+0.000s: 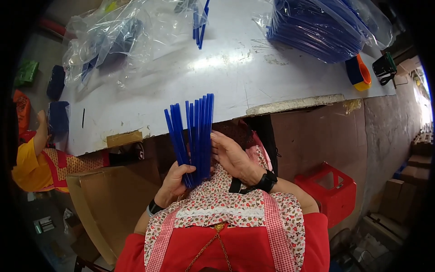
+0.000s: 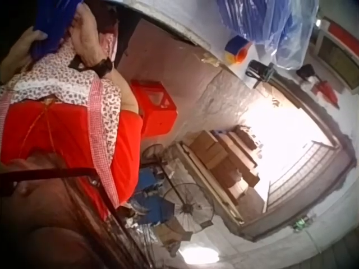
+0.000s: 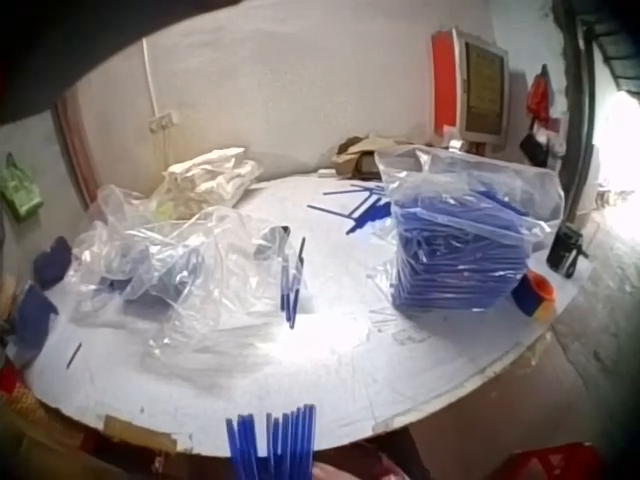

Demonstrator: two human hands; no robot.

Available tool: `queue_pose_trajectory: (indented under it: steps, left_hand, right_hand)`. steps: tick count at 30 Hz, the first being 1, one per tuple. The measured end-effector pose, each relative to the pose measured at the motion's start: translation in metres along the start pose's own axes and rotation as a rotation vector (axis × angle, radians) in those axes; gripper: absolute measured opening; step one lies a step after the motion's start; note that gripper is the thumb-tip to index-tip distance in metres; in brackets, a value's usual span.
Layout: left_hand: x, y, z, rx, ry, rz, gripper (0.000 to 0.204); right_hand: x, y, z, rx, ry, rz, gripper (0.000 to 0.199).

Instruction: The person pulls bundles of blue straws from a plastic bag, fans them out by hand to inspect them, and then gathers them back together. They place the bundles into a different plastic bag on the table and repeat the process.

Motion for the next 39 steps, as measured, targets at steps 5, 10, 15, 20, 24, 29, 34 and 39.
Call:
queue_pose_trajectory:
  steps: [5, 10, 15, 20, 24, 29, 34, 39]
  left_hand:
    - [-0.007, -0.001, 0.005, -0.062, 0.019, 0.013, 0.052]
    - [-0.008, 0.000, 0.005, -0.093, 0.047, 0.026, 0.057]
    - [-0.010, 0.000, 0.005, -0.126, 0.068, 0.025, 0.058]
    - [-0.010, -0.003, 0.005, -0.155, 0.095, 0.026, 0.058]
    - [-0.009, -0.004, 0.002, -0.227, 0.119, 0.062, 0.055]
    - [-0.007, 0.004, 0.005, 0.019, -0.010, 0.108, 0.054]
    - [-0.014, 0.011, -0.037, 0.395, 0.202, 0.189, 0.043]
    - [-0.065, -0.040, -0.082, 0.036, 0.599, 0.307, 0.038]
  right_hand:
    - [0.000, -0.006, 0.001, 0.003, 0.011, -0.032, 0.047]
    - [-0.001, -0.007, 0.003, 0.011, 0.028, -0.046, 0.049]
    - [-0.002, -0.013, 0.010, 0.031, 0.006, -0.079, 0.052]
    - [0.000, -0.017, 0.019, 0.052, 0.002, -0.075, 0.051]
    - [-0.011, 0.001, 0.026, -0.225, -0.054, 0.037, 0.047]
    - [-0.041, 0.089, -0.058, -1.664, 0.307, 0.897, 0.045]
    - [-0.026, 0.096, -0.072, -1.470, 0.349, 0.560, 0.043]
    - [-0.008, 0.079, -0.091, -1.174, 0.438, 0.170, 0.040]
Point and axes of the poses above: each hand's wrist, its own x-axis towards the middle knuckle, its own z-axis out of the back of the hand, y = z × x, the point moved 10 cm from there along x, towards the middle knuckle, and after that the axes turned 13 degrees about z, right-handed, at the moved point
